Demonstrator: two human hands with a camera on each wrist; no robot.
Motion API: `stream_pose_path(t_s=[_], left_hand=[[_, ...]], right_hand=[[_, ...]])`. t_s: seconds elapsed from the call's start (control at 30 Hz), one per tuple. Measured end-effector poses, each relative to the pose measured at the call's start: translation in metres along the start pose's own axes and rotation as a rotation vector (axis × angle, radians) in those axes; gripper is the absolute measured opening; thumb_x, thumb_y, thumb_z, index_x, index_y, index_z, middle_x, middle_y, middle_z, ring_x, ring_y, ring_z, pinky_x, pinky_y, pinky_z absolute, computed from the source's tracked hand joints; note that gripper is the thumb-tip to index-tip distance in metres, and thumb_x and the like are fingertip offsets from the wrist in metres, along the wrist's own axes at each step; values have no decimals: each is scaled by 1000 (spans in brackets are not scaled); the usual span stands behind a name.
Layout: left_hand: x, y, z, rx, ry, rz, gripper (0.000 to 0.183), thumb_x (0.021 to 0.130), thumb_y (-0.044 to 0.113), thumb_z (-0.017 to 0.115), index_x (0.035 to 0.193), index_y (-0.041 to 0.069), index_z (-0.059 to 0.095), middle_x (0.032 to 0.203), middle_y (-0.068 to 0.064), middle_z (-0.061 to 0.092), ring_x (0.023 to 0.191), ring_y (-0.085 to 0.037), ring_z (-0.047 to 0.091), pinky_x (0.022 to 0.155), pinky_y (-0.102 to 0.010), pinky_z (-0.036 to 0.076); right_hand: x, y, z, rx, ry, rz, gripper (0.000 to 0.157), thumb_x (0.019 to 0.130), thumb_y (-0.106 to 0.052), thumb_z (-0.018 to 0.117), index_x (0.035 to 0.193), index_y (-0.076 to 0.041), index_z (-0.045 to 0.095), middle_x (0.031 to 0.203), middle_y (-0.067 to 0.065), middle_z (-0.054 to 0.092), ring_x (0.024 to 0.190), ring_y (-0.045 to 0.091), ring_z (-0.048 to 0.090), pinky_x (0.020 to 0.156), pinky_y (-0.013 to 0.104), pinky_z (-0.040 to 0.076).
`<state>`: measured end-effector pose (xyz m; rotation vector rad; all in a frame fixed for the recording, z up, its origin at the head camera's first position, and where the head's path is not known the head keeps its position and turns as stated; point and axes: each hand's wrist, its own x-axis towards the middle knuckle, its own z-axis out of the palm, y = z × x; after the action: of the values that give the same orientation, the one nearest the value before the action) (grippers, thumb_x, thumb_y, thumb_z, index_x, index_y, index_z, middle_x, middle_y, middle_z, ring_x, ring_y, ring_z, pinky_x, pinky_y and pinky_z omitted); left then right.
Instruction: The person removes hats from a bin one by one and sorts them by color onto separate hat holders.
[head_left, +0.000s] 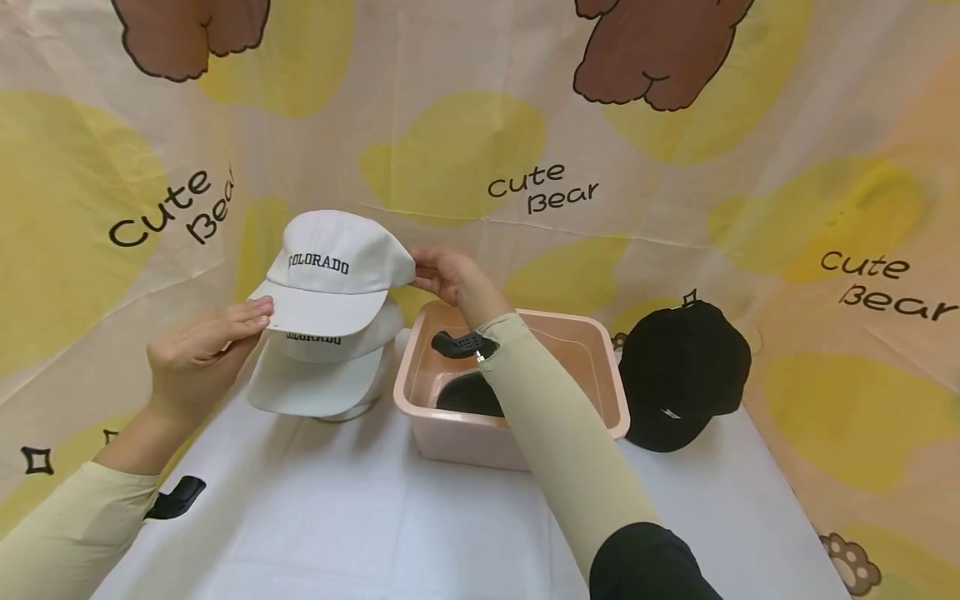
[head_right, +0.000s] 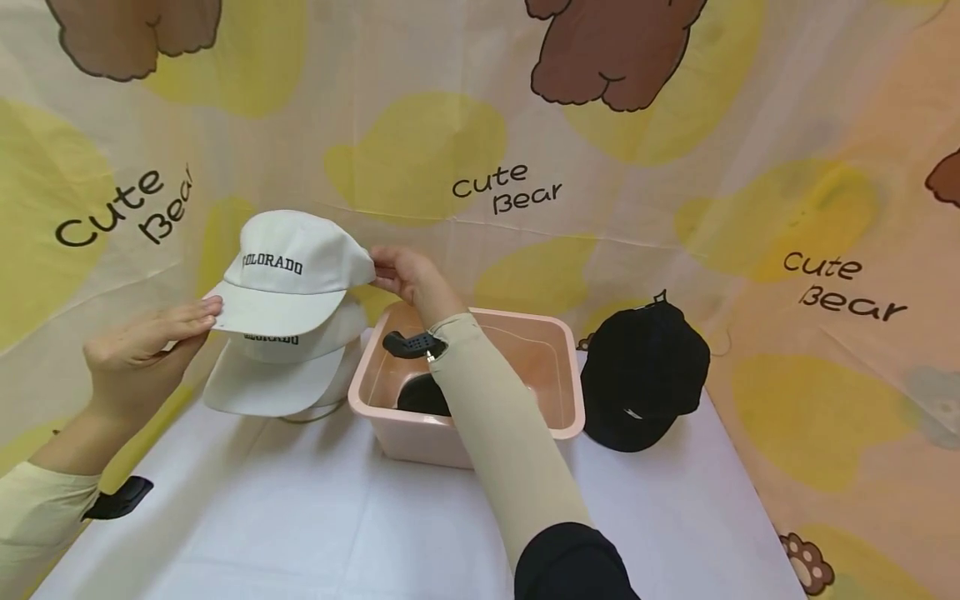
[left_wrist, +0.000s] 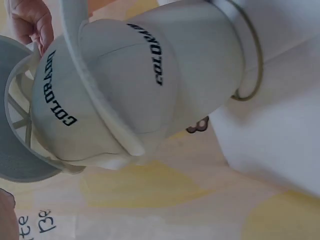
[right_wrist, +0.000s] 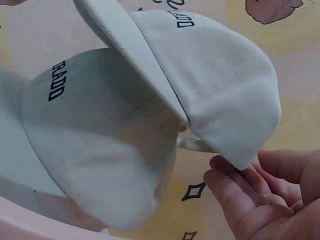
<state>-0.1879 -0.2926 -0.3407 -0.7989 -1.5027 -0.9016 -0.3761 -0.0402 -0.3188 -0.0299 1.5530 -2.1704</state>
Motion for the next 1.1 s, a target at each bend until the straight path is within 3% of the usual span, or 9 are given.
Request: stream_pose_path(t_s=[0.13,0.23,0.33,0.53,0.63,0.73,0.8,0.9,1.1], left_hand=[[-6,3,-4,-37,31,-17,8,81,-9,79,75,-14,76,84,-31,72,95,-16,77,92,-23,60],[-8,4,-4,-42,42,-23,8,81,-10,79,75,-15,75,84,-32,72,95,-17,77,92,-24,61],[-10,4,-5,-55,45,-31,8,81,-12,79,75,-15,75,84,-33,72,95,-18,77,92,-24,61],[-22,1,-10,-92,23,-52,9,80,-13,79,75,-17,74,85,-33,71,96,-19,77,93,-25,61],[-30,-1,-15,-91,-15,-59,11,82,-10,79,76,-18,74,87,-34,71,98,-19,77,94,-25,60],[-37,-2,-20,-74,-53,-60,12,84,-8,78,78,-18,74,88,-35,71,101,-18,76,95,-24,59],[-41,-3,-22,-73,-69,-64,12,85,-8,78,79,-17,74,88,-35,71,103,-18,76,96,-23,59],[-47,-3,-25,-90,-84,-70,10,84,-9,77,80,-18,74,89,-36,71,104,-18,75,96,-23,59],[-51,-5,-26,-70,-86,-93,8,84,-12,76,81,-19,74,91,-35,71,105,-19,75,96,-23,58]], right_hand=[[0,3,2,-31,-16,77,13,103,-1,56,94,0,64,107,16,71,103,30,70,110,44,51],[-3,4,2,-29,-26,157,16,105,-2,53,112,7,65,130,25,65,125,38,64,109,44,51],[-4,5,3,-20,-29,193,19,106,-2,51,117,10,61,142,30,57,133,42,55,110,45,50],[-2,11,5,18,-12,150,9,103,3,55,103,7,63,100,17,66,129,38,60,107,40,52],[-1,16,5,3,-8,128,10,102,2,58,106,5,67,90,11,67,107,29,71,100,35,56],[1,20,7,-3,1,114,13,101,1,60,110,5,69,85,8,68,80,19,70,87,30,61],[2,22,8,5,7,110,17,102,1,60,116,6,68,83,7,69,73,17,68,80,28,63],[4,24,9,14,21,106,26,101,0,60,126,7,66,82,6,68,72,16,68,80,27,63],[6,25,13,59,58,64,37,102,-1,60,138,4,60,85,5,67,83,16,67,98,31,56]])
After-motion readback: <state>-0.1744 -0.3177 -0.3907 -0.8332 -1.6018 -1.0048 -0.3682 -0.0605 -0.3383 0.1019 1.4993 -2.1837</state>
